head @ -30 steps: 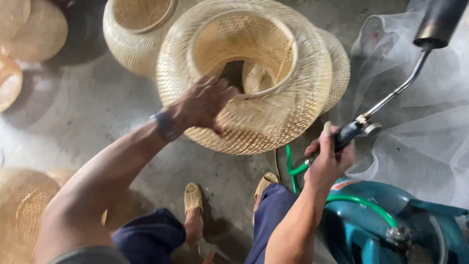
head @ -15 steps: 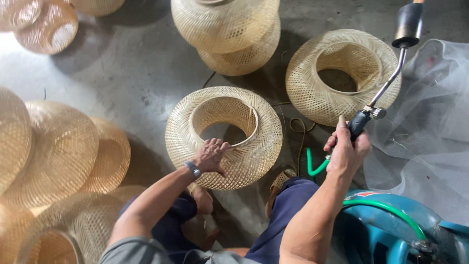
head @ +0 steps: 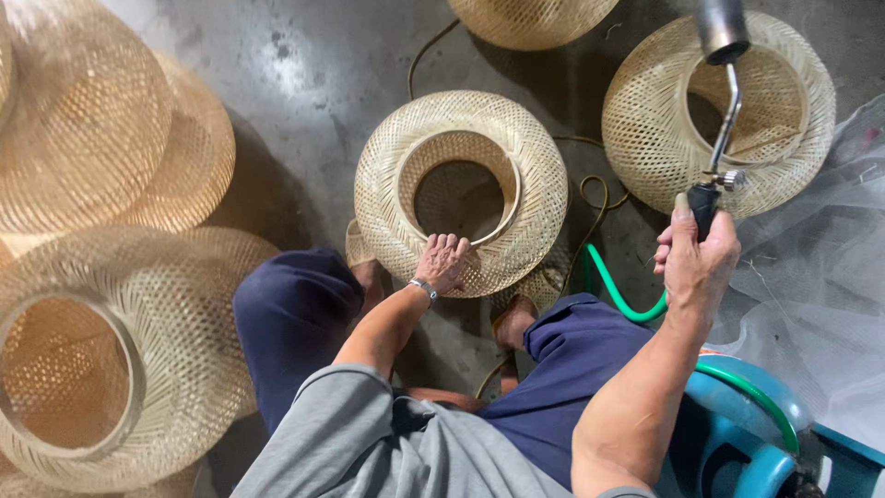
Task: The person uses a handheld blowtorch to apply heat to the surface of woven bamboo baskets. They rotate the basket with one hand while directing the flame with the other, treating the exterior and interior surfaces. The person works on multiple baskets, moving from one to the next.
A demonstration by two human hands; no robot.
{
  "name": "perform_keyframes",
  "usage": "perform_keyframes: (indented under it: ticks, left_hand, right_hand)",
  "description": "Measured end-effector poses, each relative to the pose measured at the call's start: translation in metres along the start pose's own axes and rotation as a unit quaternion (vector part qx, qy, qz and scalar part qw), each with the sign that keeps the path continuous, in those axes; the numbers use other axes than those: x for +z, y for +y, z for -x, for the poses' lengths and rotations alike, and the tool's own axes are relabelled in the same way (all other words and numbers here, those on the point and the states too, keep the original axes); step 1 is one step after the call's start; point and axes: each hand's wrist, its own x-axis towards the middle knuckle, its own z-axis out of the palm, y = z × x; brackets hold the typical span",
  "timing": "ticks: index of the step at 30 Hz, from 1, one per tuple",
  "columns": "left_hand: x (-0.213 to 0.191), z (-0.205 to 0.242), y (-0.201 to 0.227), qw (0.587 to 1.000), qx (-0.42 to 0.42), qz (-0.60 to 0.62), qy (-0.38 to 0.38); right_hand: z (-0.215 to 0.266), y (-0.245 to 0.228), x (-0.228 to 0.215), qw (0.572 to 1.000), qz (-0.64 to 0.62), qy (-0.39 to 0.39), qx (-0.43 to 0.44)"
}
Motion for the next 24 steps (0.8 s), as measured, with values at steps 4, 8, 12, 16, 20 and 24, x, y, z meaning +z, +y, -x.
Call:
perform_keyframes:
  ticks: [4, 8, 12, 16, 20, 24]
  left_hand:
    - [0.041, 0.003, 0.001, 0.999, -0.001, -0.015, 0.034]
    - [-0.007, 0.013, 0.000, 0.998, 0.019, 0.009, 0.058]
    - [-0.134, 0.021, -0.015, 0.994, -0.010, 0.107, -0.015]
    - [-0.235, 0.065, -0.051, 0.993, -0.026, 0.117, 0.003]
    - [-0.278, 0.139, -0.082, 0.984, -0.110, 0.035, 0.139]
    - [-0.264, 0.173, -0.084, 0.961, -0.218, 0.016, 0.169]
  right_hand:
    - [-0.004, 0.003, 0.002, 0.996, 0.055, -0.075, 0.010]
    - [-0.007, 0.011, 0.002, 0.977, 0.137, -0.157, 0.052]
    - [-0.017, 0.027, 0.016, 0.920, 0.289, -0.252, 0.078]
    - [-0.013, 0.053, 0.024, 0.840, 0.425, -0.210, -0.265]
    - [-0.002, 0.051, 0.010, 0.881, 0.385, -0.271, -0.040]
    - [0.001, 0.069, 0.005, 0.845, 0.445, -0.227, -0.192]
